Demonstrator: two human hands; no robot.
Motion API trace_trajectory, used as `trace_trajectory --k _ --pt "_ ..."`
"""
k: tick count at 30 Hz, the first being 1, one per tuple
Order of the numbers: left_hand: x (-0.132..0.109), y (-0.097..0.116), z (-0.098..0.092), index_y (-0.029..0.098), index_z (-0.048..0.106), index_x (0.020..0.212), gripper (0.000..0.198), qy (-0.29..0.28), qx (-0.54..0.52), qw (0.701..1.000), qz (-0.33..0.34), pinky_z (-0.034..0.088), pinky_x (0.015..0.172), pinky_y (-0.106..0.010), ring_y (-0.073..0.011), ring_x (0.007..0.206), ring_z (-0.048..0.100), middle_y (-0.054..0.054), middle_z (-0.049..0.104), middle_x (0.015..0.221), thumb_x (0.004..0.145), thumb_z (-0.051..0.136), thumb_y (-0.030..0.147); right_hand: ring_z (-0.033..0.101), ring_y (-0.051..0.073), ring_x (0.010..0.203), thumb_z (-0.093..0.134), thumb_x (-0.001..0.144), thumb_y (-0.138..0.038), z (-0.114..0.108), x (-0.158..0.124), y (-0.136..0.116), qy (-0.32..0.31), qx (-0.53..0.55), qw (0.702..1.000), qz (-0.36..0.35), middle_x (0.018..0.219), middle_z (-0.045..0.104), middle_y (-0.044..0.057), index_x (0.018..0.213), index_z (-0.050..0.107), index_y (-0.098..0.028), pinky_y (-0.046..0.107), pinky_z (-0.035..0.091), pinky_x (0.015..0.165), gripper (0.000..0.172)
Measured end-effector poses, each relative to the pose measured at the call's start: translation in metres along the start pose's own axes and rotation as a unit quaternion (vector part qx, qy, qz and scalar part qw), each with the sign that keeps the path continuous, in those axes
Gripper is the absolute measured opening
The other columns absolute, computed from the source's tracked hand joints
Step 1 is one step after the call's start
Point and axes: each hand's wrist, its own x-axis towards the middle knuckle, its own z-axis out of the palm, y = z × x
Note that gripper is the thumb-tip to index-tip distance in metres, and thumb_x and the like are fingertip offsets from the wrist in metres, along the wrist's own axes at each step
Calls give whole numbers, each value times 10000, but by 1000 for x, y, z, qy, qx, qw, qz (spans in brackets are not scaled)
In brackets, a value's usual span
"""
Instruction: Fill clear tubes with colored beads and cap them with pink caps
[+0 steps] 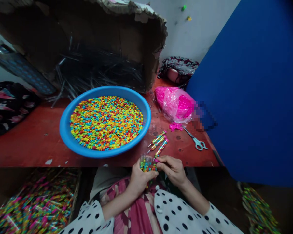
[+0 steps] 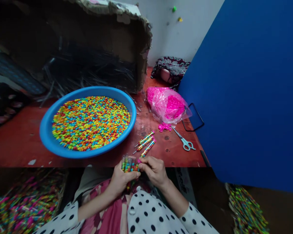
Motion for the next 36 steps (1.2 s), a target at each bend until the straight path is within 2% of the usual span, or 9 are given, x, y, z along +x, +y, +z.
trace_trajectory --k 3,5,9,13,15,22,27,34,36 --pt "-1 -2 -1 155 545 877 398 -4 -9 1000 -13 432 508 -216 -99 500 511 39 592 619 530 740 157 641 167 651 635 770 -209 2 -3 -4 1 -26 999 -44 730 692 33 811 697 -221 265 494 616 75" --pt "-2 0 -1 153 544 860 385 -6 -16 1000 -20 435 497 -218 -97 484 507 39 589 608 527 738 160 642 164 663 624 781 -205 5 -7 -7 3 -21 999 -43 743 692 34 825 689 -219 265 493 626 79" --pt "-2 4 0 152 546 860 400 -26 -31 999 -21 448 489 -225 -101 477 507 37 588 589 514 746 162 642 165 725 642 775 -253 9 -13 -6 37 44 998 23 820 696 36 872 672 -218 271 504 661 108" --pt "-1 7 2 151 554 814 354 -39 -73 996 -41 462 490 -236 -103 475 513 31 585 587 518 747 176 624 159 671 730 681 -312 10 -10 -3 24 134 987 90 748 683 13 896 662 -218 259 506 599 244" --pt "-2 9 3 150 560 802 327 -42 -93 993 -57 465 482 -241 -107 467 519 28 584 586 529 738 186 614 151 653 741 667 -315 11 -8 -2 30 152 983 98 726 677 6 852 668 -216 254 503 591 222" --pt "-7 17 2 154 558 783 338 -20 -104 990 -91 455 449 -236 -109 426 512 41 565 530 491 728 147 643 184 746 697 723 -252 16 -9 -3 45 58 997 24 817 705 41 836 686 -219 296 506 693 118" --pt "-7 17 2 153 557 809 368 -19 -112 989 -91 461 454 -244 -103 424 500 42 567 538 485 732 151 638 173 730 680 739 -235 16 -10 -9 44 40 998 11 811 702 34 844 686 -224 284 498 688 105" --pt "4 14 4 141 569 828 380 -44 -114 991 -57 473 507 -233 -107 495 537 27 587 590 506 766 187 617 151 678 733 675 -300 14 2 -6 47 189 972 134 774 689 11 837 686 -212 264 503 626 190" --pt "7 15 5 137 578 832 387 -39 -114 991 -49 474 519 -228 -105 507 542 26 590 601 506 776 204 615 151 686 737 668 -317 13 7 -7 43 203 967 150 786 690 15 858 688 -209 266 506 629 224"
